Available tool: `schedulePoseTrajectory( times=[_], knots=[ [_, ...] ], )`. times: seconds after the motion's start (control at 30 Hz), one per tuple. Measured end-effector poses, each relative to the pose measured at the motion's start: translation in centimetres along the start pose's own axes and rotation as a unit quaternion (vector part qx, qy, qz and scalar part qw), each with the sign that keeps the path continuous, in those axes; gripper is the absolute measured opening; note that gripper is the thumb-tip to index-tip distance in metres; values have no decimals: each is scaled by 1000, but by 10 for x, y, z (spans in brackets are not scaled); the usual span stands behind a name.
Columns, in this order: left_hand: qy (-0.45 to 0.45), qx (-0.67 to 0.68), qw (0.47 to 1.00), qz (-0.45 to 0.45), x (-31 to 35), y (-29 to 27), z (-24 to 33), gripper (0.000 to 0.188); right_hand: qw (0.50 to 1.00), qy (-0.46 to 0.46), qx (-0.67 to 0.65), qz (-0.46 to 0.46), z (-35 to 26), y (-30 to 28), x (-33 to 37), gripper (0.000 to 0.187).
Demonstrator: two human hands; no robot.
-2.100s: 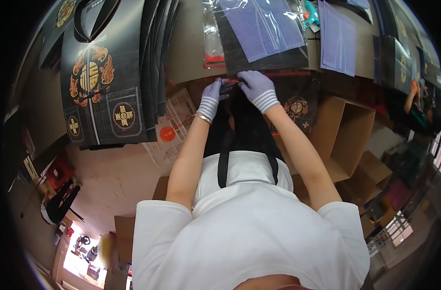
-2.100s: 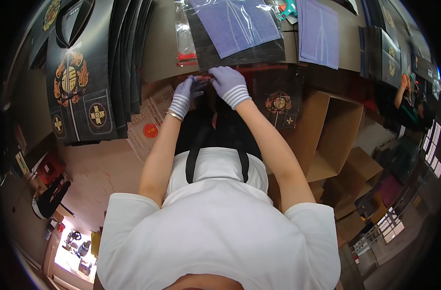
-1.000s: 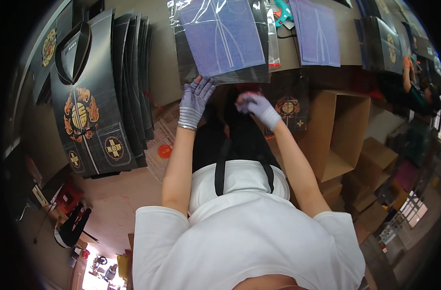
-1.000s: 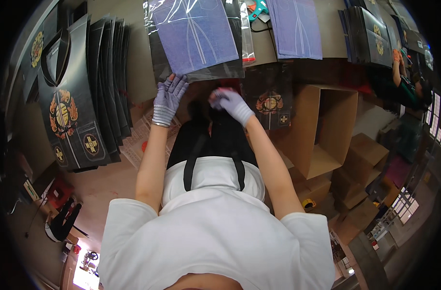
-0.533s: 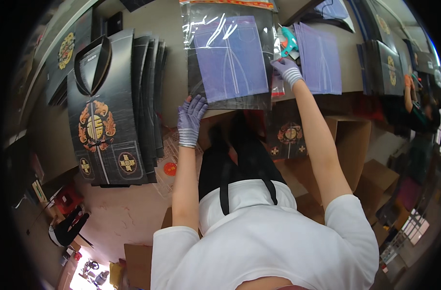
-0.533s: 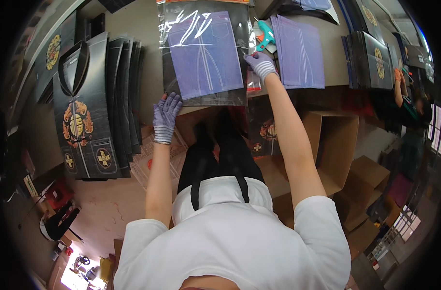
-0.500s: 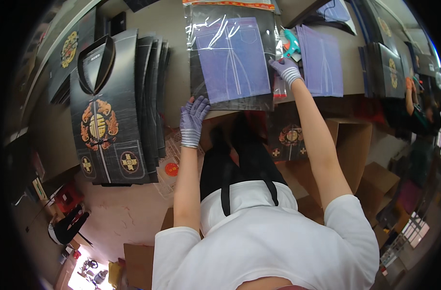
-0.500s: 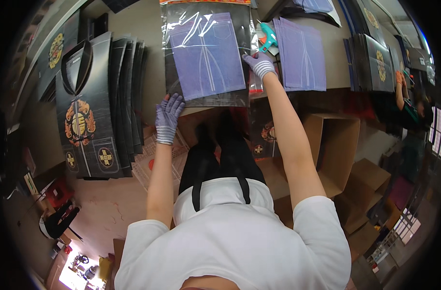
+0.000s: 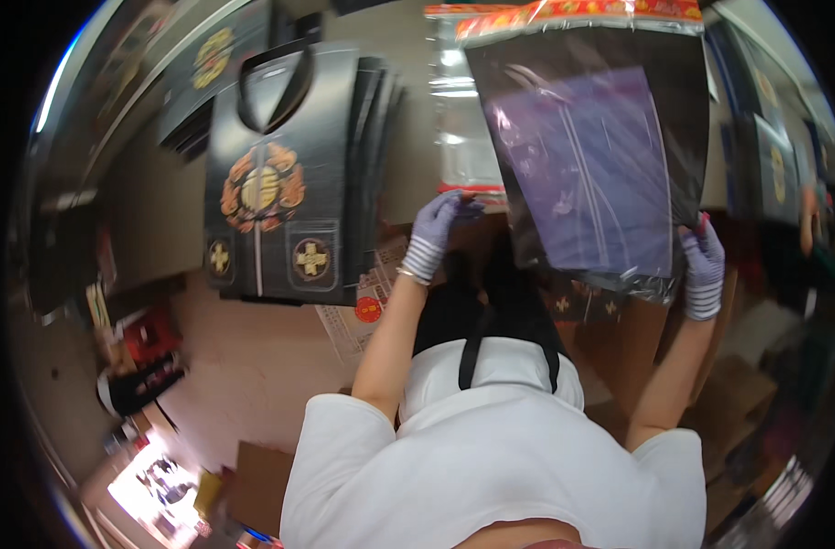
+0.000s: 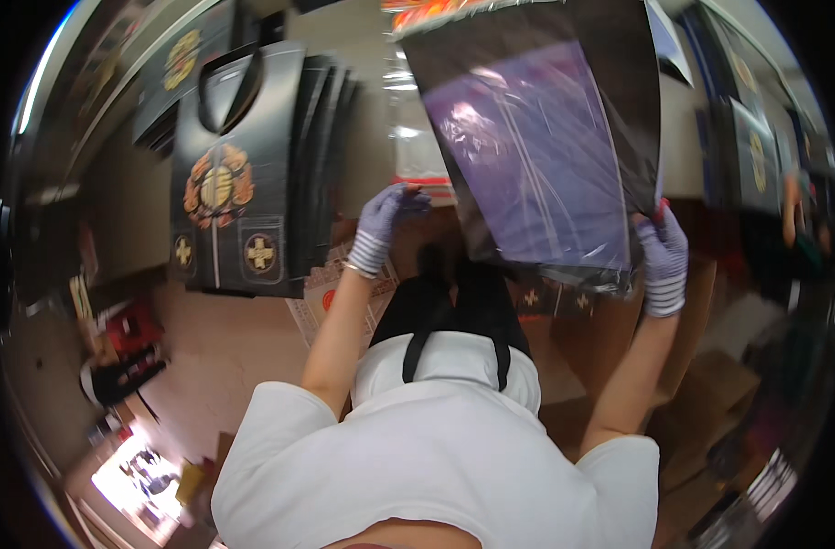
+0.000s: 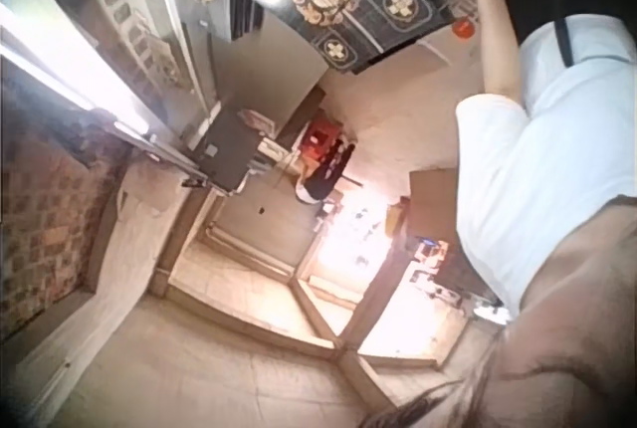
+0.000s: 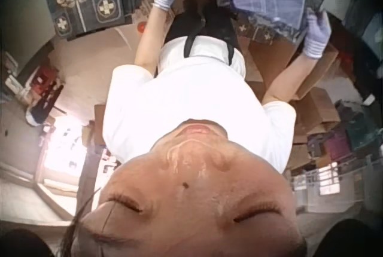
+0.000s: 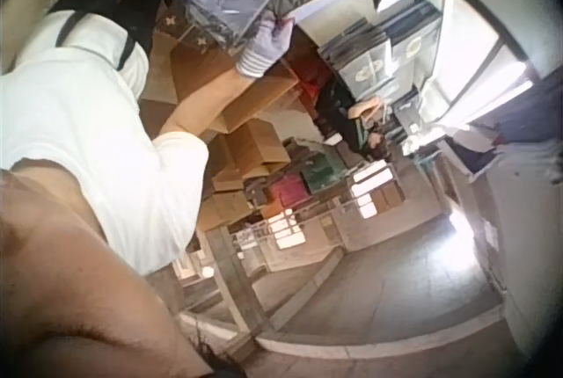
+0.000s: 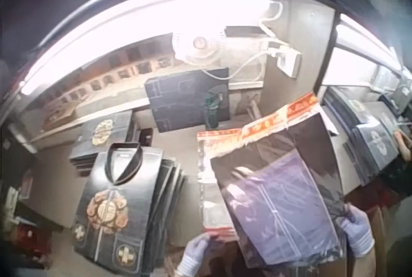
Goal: The person repeatedly picks up flat, decorated items and inserts them into clear plastic zip-lock bags. They seal each bag and place it into a cardboard box. The process is repeated for multiple items throughout the clip.
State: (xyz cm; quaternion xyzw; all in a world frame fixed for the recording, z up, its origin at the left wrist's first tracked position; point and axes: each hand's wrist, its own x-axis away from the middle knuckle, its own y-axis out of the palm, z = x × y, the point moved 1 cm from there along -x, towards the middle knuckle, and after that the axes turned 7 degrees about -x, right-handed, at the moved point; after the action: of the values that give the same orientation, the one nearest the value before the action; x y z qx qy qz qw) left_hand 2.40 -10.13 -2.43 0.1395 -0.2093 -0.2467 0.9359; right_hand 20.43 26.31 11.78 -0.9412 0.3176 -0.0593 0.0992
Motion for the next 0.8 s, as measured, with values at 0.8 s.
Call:
schedulePoseTrajectory(
  times=[0.8],
  knots=[
    [-153, -242, 956, -65, 104, -29, -68, 21, 808, 243, 533, -56, 123, -108, 154, 29]
  ],
)
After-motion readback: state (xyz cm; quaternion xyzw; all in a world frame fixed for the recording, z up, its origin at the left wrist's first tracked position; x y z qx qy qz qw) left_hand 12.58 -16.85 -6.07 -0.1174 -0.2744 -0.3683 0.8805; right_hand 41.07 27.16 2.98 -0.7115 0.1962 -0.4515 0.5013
